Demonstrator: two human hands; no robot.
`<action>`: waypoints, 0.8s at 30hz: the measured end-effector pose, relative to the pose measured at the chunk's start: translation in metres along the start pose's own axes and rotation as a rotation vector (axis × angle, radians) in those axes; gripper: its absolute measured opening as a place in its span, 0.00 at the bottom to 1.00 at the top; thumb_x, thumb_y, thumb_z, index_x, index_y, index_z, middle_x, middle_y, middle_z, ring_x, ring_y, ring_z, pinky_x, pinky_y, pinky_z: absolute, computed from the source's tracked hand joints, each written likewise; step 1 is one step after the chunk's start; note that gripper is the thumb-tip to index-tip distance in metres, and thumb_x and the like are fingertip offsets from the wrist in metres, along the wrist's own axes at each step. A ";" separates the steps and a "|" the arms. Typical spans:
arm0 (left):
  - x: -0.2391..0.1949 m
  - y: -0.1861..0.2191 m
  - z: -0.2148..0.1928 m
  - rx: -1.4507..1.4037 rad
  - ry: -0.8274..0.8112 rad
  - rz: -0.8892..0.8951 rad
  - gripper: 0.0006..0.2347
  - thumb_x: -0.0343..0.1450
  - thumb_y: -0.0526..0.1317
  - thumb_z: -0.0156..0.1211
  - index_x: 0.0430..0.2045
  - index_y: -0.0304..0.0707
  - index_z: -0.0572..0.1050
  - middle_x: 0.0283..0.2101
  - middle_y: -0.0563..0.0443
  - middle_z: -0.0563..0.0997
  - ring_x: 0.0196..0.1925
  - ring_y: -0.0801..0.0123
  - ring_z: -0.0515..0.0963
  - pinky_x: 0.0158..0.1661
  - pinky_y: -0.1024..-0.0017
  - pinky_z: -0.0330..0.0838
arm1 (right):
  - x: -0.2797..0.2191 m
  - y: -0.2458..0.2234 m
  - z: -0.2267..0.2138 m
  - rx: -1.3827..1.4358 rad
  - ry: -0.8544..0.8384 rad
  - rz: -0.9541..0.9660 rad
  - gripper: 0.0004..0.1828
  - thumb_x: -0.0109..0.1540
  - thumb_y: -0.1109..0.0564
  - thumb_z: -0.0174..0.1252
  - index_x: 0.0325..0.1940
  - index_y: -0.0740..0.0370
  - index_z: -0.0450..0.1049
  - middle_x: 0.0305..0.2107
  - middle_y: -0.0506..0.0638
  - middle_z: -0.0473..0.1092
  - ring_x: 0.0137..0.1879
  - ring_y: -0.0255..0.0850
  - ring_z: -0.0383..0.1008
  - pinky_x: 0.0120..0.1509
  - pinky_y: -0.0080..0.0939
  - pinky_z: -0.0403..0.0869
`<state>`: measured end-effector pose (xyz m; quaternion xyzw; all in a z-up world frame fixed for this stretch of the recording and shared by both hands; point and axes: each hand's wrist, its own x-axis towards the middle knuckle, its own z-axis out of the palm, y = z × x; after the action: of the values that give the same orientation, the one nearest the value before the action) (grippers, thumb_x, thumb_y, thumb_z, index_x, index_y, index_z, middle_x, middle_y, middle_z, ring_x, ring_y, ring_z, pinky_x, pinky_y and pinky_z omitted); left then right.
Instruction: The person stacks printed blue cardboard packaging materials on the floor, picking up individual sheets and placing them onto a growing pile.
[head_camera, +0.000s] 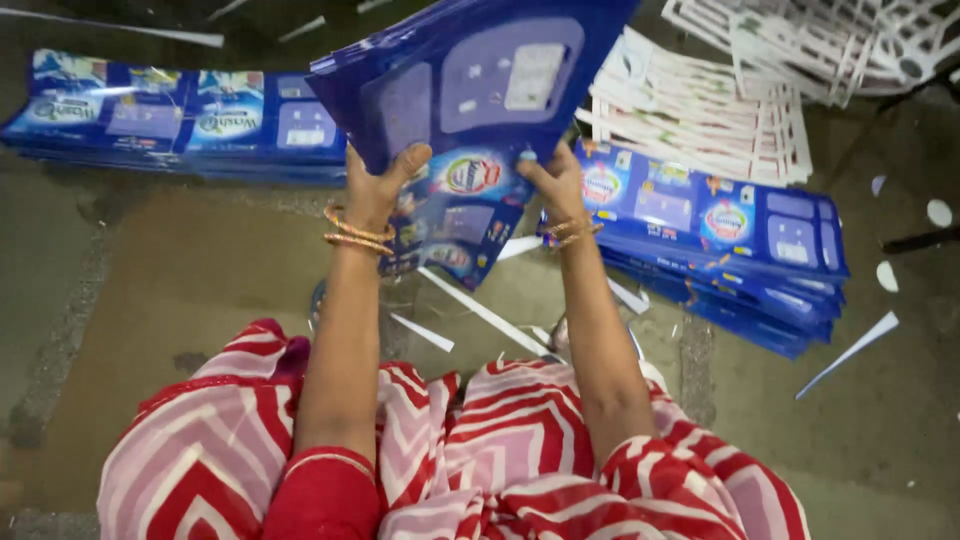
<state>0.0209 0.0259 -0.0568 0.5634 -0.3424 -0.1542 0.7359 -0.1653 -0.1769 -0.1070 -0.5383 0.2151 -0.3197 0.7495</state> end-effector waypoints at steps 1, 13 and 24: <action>-0.003 0.006 0.000 -0.069 0.034 -0.207 0.40 0.66 0.41 0.80 0.65 0.28 0.54 0.52 0.44 0.80 0.50 0.64 0.83 0.51 0.70 0.76 | 0.002 0.024 -0.003 -0.253 0.099 -0.179 0.36 0.54 0.56 0.76 0.60 0.66 0.67 0.47 0.51 0.74 0.48 0.41 0.77 0.49 0.44 0.78; 0.002 0.025 -0.012 -0.212 0.318 -0.055 0.23 0.64 0.37 0.79 0.46 0.22 0.74 0.41 0.45 0.85 0.41 0.65 0.86 0.46 0.71 0.83 | 0.011 0.024 0.057 -0.340 0.042 -0.198 0.12 0.60 0.57 0.73 0.43 0.65 0.80 0.34 0.45 0.78 0.39 0.32 0.74 0.44 0.34 0.74; 0.004 0.025 0.013 -0.249 0.307 0.174 0.24 0.66 0.43 0.82 0.48 0.24 0.75 0.48 0.45 0.81 0.47 0.65 0.80 0.54 0.68 0.75 | 0.038 0.032 -0.028 -0.382 -0.068 -0.183 0.19 0.58 0.61 0.74 0.51 0.64 0.77 0.41 0.44 0.77 0.43 0.33 0.76 0.50 0.35 0.77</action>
<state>0.0107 0.0222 -0.0302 0.4536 -0.2520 -0.0437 0.8537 -0.1490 -0.2153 -0.1459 -0.6984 0.1966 -0.3217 0.6084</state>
